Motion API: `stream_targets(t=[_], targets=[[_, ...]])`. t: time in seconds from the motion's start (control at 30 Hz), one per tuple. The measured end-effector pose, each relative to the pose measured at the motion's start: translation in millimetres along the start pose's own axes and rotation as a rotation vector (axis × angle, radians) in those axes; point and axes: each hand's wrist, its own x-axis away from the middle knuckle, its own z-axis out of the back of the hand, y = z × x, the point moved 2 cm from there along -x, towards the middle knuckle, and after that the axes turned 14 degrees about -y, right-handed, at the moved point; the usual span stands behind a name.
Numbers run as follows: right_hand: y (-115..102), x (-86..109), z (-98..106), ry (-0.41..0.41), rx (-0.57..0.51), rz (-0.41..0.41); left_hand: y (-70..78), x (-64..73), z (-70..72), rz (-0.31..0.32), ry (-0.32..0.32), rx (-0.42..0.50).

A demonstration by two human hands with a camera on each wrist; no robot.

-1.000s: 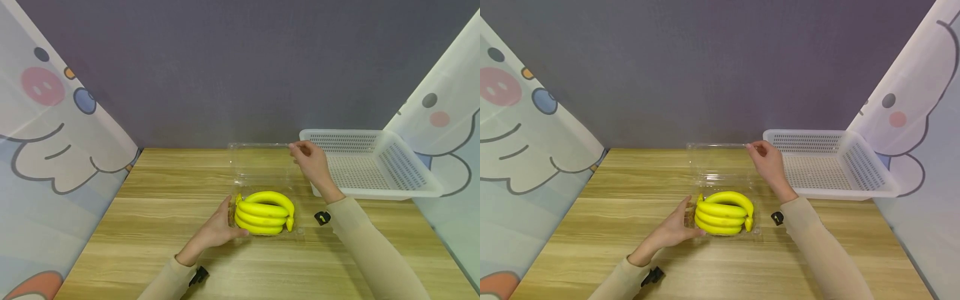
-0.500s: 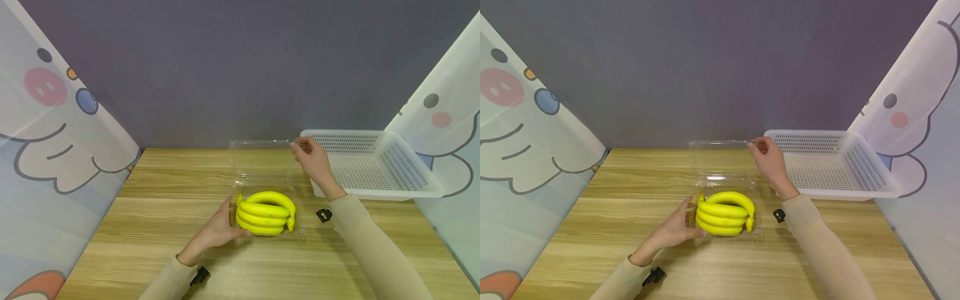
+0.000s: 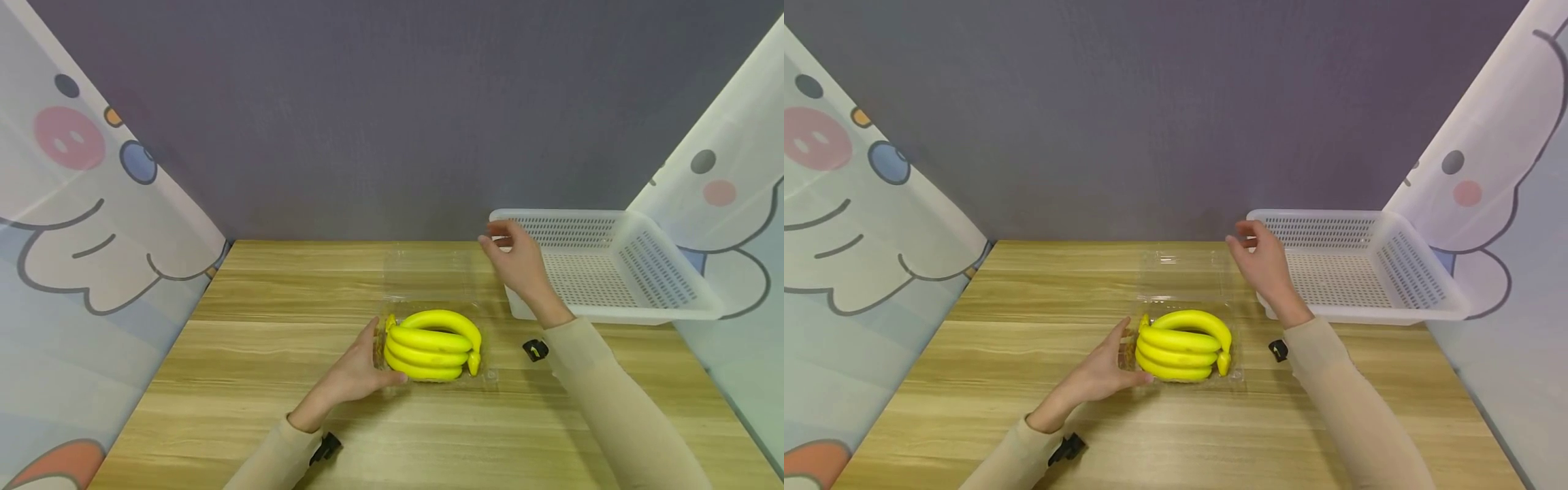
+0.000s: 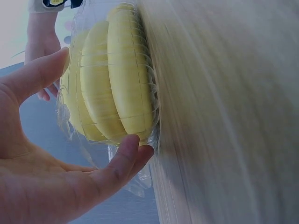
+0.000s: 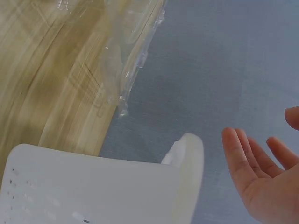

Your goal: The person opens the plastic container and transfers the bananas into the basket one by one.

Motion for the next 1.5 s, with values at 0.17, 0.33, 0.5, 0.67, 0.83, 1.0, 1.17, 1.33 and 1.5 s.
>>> stream_targets(t=[0.17,0.33,0.5,0.67,0.83,1.0,1.17,1.33,1.5], targets=[[-5.3,4.0,-1.0,0.005,0.025,0.044,0.5,0.0,-0.5,0.008,0.002,-0.011],[-12.2,10.0,-1.7,-0.012,0.047,0.064,0.3,-0.6,0.2,0.012,0.007,-0.011],[-19.0,16.7,-1.6,-0.034,0.057,0.073,-0.2,-0.6,0.2,0.017,0.008,-0.014],[-24.1,20.8,-1.5,-0.035,0.067,0.093,-0.2,0.2,0.7,0.017,0.011,-0.011],[-27.9,26.5,-2.0,-0.039,0.089,0.123,-0.4,-0.2,1.1,0.009,0.012,-0.013],[-31.6,33.0,-4.9,-0.05,0.095,0.142,-0.8,-0.5,0.7,0.008,0.009,-0.013],[-35.8,36.9,-8.9,-0.053,0.092,0.168,-1.4,-0.3,0.4,0.01,0.006,-0.016],[-38.3,39.3,-12.8,-0.064,0.105,0.183,-1.7,-0.5,0.4,0.012,0.005,-0.019],[-40.9,43.3,-15.6,-0.087,0.118,0.187,-1.5,-0.9,0.8,0.014,0.003,-0.018]])
